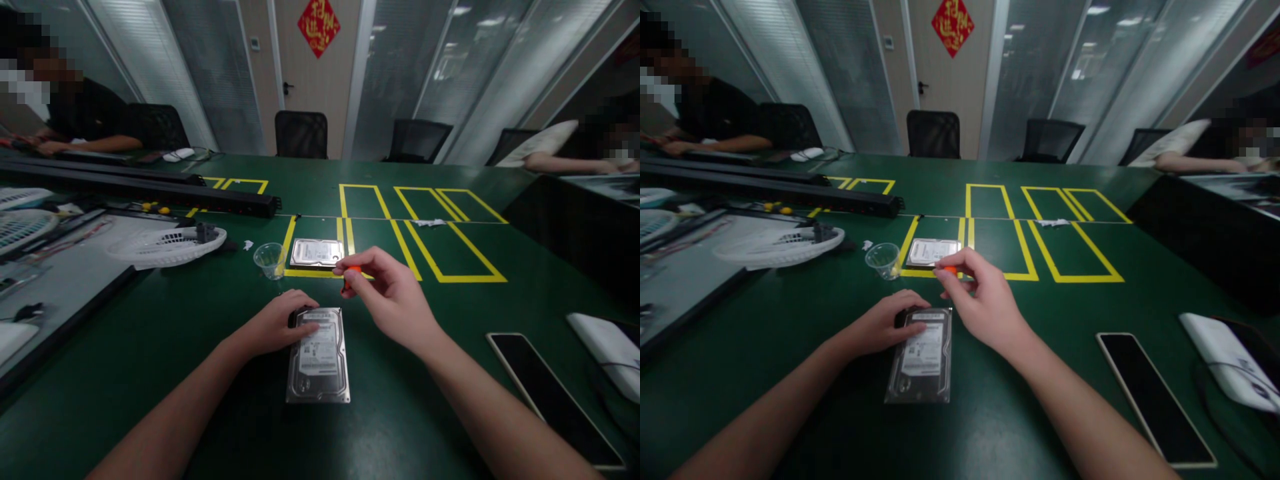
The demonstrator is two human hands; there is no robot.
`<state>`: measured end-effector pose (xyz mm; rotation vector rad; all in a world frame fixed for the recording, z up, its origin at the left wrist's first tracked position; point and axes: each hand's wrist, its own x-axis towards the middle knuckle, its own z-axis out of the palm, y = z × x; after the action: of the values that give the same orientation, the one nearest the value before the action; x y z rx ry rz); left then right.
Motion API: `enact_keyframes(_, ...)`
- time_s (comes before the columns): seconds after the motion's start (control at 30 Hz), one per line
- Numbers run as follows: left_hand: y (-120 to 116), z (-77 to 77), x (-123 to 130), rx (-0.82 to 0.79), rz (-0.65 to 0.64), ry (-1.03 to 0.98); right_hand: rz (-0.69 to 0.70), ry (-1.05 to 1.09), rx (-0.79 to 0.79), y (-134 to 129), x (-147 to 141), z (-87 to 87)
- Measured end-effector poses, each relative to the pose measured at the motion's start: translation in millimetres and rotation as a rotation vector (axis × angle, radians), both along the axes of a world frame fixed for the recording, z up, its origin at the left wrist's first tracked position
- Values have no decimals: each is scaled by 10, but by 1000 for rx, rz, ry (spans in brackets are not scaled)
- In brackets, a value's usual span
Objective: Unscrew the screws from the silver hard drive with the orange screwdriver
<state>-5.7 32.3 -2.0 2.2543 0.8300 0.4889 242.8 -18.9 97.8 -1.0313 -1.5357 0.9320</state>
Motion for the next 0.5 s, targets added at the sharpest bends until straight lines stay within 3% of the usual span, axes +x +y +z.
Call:
enact_keyframes(0.33,2,-20,-1,10,-3,-27,59,-48,26,26,21,-64)
enact_keyframes(0.5,-10,-2,-7,-3,8,-18,17,-43,23,1,-1,-14)
